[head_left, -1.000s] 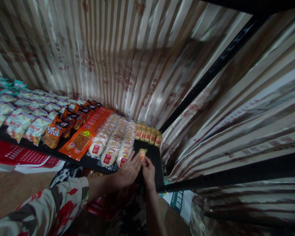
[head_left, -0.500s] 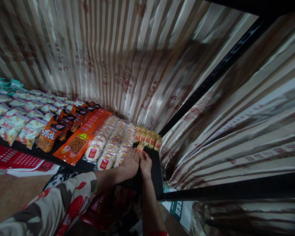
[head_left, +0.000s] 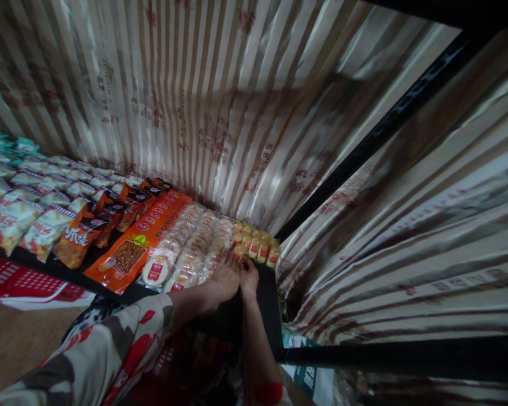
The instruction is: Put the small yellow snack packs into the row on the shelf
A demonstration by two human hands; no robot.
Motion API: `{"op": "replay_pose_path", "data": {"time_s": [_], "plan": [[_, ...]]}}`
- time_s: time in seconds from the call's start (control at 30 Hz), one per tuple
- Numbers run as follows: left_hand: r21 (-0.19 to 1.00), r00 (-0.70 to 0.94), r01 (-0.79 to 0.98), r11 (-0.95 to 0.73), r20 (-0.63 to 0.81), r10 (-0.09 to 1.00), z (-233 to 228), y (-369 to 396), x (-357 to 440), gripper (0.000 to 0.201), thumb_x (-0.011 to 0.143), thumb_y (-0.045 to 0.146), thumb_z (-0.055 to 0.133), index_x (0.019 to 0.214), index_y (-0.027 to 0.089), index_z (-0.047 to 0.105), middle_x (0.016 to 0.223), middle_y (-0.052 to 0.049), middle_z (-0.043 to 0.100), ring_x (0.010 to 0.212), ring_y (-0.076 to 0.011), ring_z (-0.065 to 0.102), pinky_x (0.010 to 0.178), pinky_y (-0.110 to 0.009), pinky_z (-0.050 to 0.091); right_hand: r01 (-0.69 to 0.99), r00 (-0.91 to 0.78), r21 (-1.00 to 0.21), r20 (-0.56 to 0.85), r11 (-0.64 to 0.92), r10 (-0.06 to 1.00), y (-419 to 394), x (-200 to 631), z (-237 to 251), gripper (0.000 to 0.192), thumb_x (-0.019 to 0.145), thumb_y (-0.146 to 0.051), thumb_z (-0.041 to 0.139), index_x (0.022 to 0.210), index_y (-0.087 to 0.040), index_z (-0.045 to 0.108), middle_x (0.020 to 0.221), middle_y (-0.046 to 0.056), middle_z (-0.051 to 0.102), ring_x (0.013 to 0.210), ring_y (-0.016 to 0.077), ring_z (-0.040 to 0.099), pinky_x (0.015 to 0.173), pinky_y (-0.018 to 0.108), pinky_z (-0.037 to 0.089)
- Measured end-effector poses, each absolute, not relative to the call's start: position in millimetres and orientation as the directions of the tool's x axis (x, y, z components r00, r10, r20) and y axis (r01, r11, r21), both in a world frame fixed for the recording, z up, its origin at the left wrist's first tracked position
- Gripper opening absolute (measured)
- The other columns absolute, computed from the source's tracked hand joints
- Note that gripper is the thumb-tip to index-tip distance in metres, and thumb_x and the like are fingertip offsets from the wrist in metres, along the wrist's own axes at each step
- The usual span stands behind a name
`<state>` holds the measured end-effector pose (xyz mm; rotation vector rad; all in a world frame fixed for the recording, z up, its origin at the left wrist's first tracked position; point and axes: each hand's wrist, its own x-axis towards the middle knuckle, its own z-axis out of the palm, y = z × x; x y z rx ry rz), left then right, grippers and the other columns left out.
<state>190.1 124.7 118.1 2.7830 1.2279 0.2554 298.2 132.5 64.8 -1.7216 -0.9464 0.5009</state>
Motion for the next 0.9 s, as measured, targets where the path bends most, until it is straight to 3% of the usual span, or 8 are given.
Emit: {"op": "replay_pose_path", "data": {"time_s": [0.1,0.23,0.5,0.73,0.9], "plan": [[0.153,0.656,0.74,-0.654,0.046,0.753,116.9,130.9,191.8,0.045,0.087,0.008,0.035,0.128,0.001,0.053,0.135,-0.02,0.053,0.136,-0.0264,0.039,0.117,-0.049,0.024,0.379,0.592,-0.917,0.134,-0.128,0.795,137.3,297.7,68.2,0.036,0.068,-0.046,0.053,0.087,-0.019,0.069,0.081,0.005,0.073,0.075,0.021,0.065,0.073,0.032,0.049],[0.152,0.639,0.754,-0.639,0.06,0.767,120.7,133.6,190.4,0.045,0.088,0.007,0.035,0.129,0.001,0.052,0.137,-0.02,0.051,0.136,-0.0254,0.039,0.117,-0.048,0.025,0.4,0.601,-0.908,0.157,-0.125,0.784,142.6,296.4,71.4,0.034,0.068,-0.044,0.054,0.086,-0.02,0.068,0.078,0.004,0.071,0.073,0.0208,0.064,0.071,0.031,0.048],[0.024,0.655,0.753,-0.657,0.056,0.753,128.3,135.0,191.1,0.042,0.089,0.009,0.036,0.126,0.004,0.056,0.137,-0.018,0.052,0.138,-0.0277,0.034,0.116,-0.056,0.021,0.397,0.656,-0.914,0.219,-0.084,0.722,142.9,290.8,69.7,0.033,0.067,-0.049,0.056,0.083,-0.02,0.058,0.077,0.004,0.065,0.071,0.0186,0.061,0.071,0.031,0.048],[-0.008,0.675,0.738,-0.675,0.029,0.737,122.6,136.3,192.8,0.041,0.088,0.012,0.04,0.124,0.004,0.058,0.137,-0.018,0.052,0.14,-0.0303,0.031,0.116,-0.057,0.021,0.438,0.606,-0.899,0.285,-0.013,0.743,137.3,285.3,67.9,0.037,0.07,-0.045,0.051,0.089,-0.016,0.065,0.09,0.008,0.065,0.078,0.0185,0.06,0.076,0.031,0.047],[-0.002,0.678,0.732,-0.681,0.103,0.728,117.7,135.3,193.1,0.04,0.086,0.011,0.042,0.122,0.008,0.06,0.134,-0.017,0.056,0.136,-0.0315,0.037,0.114,-0.061,0.022,0.496,0.594,-0.868,0.317,-0.026,0.739,134.8,286.8,70.6,0.036,0.071,-0.042,0.05,0.091,-0.016,0.066,0.089,0.009,0.066,0.082,0.0211,0.06,0.078,0.034,0.048]]}}
